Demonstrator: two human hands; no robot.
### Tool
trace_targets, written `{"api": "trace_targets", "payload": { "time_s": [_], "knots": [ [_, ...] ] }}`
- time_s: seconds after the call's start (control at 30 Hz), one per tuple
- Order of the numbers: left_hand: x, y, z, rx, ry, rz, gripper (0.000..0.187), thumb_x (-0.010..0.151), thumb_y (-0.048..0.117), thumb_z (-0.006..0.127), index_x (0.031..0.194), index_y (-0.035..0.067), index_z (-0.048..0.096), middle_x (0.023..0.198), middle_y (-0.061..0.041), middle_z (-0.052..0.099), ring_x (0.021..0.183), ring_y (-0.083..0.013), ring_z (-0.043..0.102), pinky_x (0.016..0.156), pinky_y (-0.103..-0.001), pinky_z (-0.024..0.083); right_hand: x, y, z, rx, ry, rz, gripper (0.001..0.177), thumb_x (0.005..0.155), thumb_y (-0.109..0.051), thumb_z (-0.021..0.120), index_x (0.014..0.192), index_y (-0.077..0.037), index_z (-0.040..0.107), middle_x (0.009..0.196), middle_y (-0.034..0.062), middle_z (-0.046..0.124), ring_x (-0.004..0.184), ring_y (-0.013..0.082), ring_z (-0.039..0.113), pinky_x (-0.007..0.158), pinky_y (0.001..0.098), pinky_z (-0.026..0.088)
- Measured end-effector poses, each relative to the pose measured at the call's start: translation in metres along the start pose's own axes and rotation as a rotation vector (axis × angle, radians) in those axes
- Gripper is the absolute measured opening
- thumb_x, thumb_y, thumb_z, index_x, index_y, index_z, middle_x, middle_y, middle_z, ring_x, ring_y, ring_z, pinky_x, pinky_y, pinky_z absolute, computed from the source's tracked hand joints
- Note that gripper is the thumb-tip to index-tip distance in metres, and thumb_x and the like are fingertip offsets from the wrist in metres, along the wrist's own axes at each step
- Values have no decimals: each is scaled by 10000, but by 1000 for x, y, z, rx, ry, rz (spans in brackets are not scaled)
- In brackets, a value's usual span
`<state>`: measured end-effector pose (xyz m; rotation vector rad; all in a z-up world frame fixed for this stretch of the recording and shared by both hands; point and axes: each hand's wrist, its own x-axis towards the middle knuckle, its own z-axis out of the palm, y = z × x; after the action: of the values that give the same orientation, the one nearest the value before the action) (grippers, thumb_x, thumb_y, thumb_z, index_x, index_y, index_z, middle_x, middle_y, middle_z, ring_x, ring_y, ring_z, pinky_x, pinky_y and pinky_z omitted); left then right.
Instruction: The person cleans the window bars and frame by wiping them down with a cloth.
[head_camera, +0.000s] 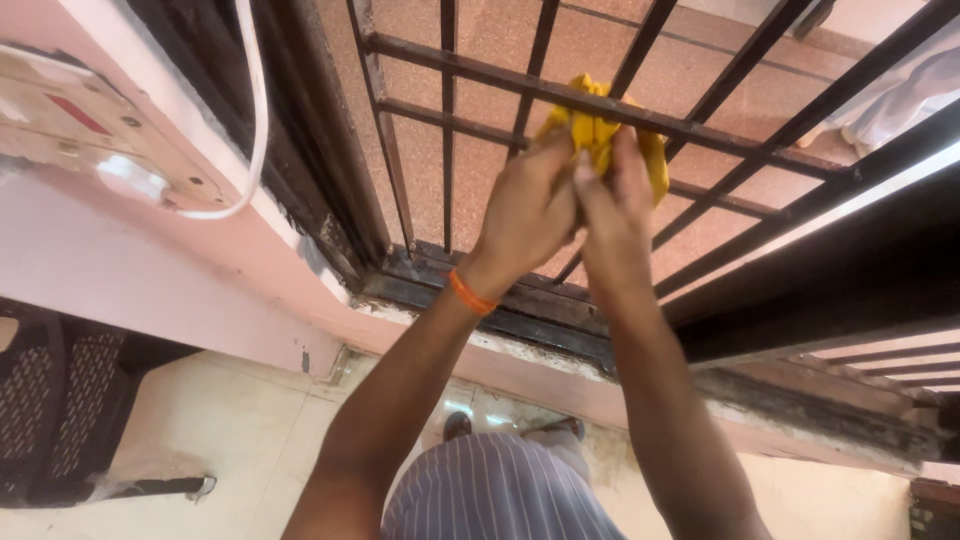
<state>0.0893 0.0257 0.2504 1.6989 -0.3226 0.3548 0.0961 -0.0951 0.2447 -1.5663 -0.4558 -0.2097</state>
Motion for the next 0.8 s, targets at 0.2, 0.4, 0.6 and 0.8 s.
{"api": "trace_targets", "payload": {
  "time_s": [0.2,0.4,0.6,0.8],
  "knots": [
    [-52,10,4,376,213,347,115,999,77,537,1065,56,629,966,-162,688,902,-383,701,768,-450,554,-52,-32,-3,-428,-58,-316,582,1115,-109,463,1639,43,258,1571,282,503,1376,338,637,1107,372,561],
    [-42,35,-4,439,333,409,390,1015,72,579,1388,-42,561,1289,-265,641,954,-398,727,788,-420,614,-3,-74,-20,-885,-109,-555,415,1019,-71,565,1427,5,555,1332,206,680,938,285,737,761,369,604],
    [-13,17,-5,568,398,456,428,1007,67,603,1408,-67,537,1298,-255,672,857,-330,761,669,-362,609,26,-78,-26,-960,-282,-544,359,984,-50,602,1341,-27,613,1160,138,699,768,226,693,625,326,567],
    [-45,17,-4,549,313,513,411,1003,61,579,1402,-32,545,1210,-193,687,882,-300,741,751,-362,604,10,-91,-49,-1105,-270,-510,366,978,-54,643,1343,-31,653,1033,170,733,641,227,686,530,320,551]
  ]
}}
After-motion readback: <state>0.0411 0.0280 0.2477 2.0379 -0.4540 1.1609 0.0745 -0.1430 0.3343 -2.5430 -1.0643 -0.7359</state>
